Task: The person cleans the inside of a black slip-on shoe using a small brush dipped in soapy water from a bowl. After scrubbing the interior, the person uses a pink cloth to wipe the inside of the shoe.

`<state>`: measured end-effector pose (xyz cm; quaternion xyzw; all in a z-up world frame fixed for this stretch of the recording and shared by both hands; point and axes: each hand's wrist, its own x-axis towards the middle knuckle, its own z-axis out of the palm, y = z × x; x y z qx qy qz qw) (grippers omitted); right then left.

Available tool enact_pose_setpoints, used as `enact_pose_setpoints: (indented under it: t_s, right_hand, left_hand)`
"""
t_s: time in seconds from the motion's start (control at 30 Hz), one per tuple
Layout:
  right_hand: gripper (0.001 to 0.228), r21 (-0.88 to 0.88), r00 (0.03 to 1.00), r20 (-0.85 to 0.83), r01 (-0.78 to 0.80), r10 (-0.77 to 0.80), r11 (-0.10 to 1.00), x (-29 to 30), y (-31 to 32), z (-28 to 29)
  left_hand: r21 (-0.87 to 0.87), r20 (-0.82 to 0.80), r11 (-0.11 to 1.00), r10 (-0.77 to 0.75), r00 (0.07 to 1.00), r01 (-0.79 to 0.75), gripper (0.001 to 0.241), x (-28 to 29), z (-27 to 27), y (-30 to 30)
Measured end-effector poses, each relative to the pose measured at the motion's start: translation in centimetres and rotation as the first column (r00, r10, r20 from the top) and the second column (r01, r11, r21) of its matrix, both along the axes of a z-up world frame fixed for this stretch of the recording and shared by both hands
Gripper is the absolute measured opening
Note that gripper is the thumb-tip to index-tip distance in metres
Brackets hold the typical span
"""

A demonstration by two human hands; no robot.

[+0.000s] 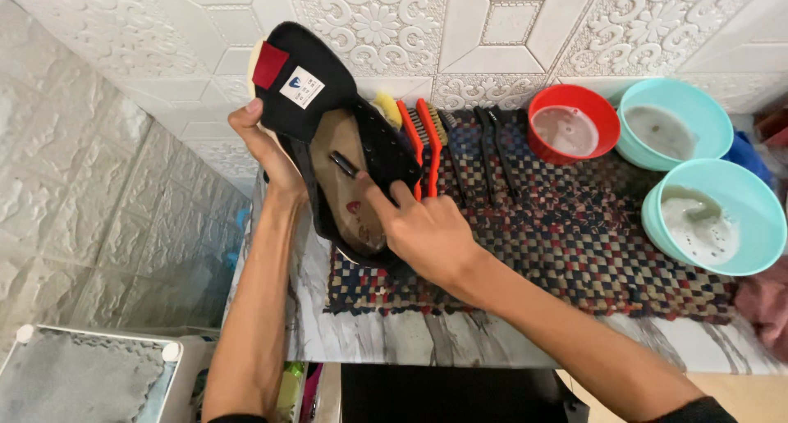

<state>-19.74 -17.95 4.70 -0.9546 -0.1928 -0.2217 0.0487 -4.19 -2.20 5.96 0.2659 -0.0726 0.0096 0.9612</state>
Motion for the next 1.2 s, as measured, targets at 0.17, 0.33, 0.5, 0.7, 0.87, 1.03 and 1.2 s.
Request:
enact_pose_setpoints:
  t_s: [0.17,0.33,0.5,0.7,0.87,1.03,1.2]
  right_hand:
    - [0.029,0.088,0.993,-0.114,-0.004,0.014,0.996,-0.5,0.6,1.1]
    - [0.023,0.076,0.981,-0.193,0.013,0.002,0.997,-3.6,-0.6,0.2]
    - [0.033,0.011,0.989,-0.143,0.027,-0.025,1.0,-0.6,-0.6,0.2]
    - [0.022,0.076,0.996,-0.084,0.044,-0.037,0.996,2.3,0.9,0.4]
    - [0.027,0.073,0.94,-0.34,0.028,-0.002,0.997,-2.3,-0.7,1.5]
    - [0.03,0.089,0.939,-0.342,-0.006,0.036,0.996,-0.7,-1.0,1.7]
    - [0.033,0.09,0.998,-0.03,0.056,-0.054,0.994,4.7,0.9,0.6]
  left_hand:
    - [0.055,-0.043,0.998,0.039,0.998,-0.037,0.064,4.0,-5.1,2.5]
    - [0.027,-0.044,0.999,0.027,0.999,-0.025,0.063,2.7,-3.3,1.4]
    - [0.004,-0.017,1.0,-0.008,1.0,0.008,0.065,2.9,-3.9,1.8]
    - [0.056,-0.04,0.998,-0.003,0.999,0.005,0.064,2.8,-3.6,2.0]
    - [0.057,-0.047,0.998,-0.002,0.999,0.005,0.064,1.6,-2.0,1.1]
    - [0.105,-0.055,0.994,0.003,0.998,0.003,0.065,1.8,-2.9,1.1]
    - [0.104,0.004,0.995,-0.01,1.0,0.009,0.069,1.6,-2.3,1.7]
